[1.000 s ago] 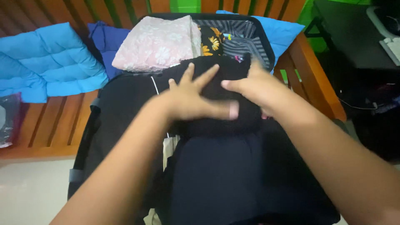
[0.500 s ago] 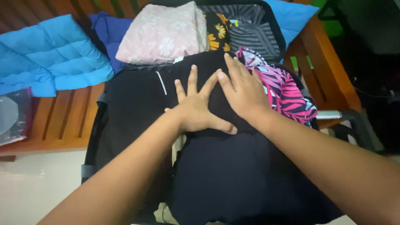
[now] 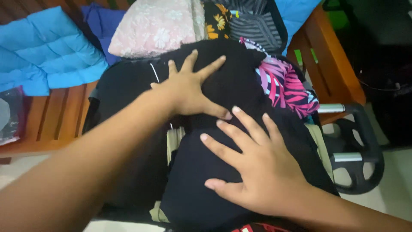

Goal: Packing various items of clothing into a suitcase.

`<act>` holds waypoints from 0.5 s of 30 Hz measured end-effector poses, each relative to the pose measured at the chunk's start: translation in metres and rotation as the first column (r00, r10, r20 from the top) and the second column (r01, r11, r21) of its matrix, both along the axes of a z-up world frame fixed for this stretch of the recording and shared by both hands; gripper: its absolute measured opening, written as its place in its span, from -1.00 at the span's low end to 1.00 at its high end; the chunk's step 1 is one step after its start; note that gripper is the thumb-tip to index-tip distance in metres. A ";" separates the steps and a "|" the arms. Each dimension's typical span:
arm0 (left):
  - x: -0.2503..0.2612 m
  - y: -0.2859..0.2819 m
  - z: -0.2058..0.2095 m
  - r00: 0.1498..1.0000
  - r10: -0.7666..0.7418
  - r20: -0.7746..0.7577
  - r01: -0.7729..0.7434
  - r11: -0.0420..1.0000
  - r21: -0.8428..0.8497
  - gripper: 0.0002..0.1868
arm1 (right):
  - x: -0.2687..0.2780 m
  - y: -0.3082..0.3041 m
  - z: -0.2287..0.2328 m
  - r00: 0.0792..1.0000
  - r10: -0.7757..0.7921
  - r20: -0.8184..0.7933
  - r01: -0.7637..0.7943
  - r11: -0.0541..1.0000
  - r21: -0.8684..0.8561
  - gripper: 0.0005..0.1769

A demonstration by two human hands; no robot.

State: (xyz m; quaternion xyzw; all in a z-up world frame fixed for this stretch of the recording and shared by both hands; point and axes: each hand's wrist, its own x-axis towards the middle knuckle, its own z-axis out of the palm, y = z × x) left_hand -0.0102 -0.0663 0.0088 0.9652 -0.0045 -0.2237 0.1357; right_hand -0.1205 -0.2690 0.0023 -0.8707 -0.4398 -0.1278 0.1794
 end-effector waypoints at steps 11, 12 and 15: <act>-0.027 0.002 -0.056 0.887 0.087 0.454 0.007 0.980 -0.200 0.48 | -0.022 0.001 -0.017 0.998 -0.063 -0.026 0.061 0.995 -0.079 -0.11; -0.028 0.001 -0.059 0.884 0.085 0.459 0.009 0.980 -0.198 0.48 | -0.023 0.000 -0.016 0.998 -0.065 -0.021 0.063 0.995 -0.077 -0.11; -0.032 -0.002 -0.060 0.841 0.115 0.529 -0.001 0.977 -0.211 0.48 | -0.025 0.001 -0.014 0.998 -0.063 -0.002 0.062 0.995 -0.073 -0.11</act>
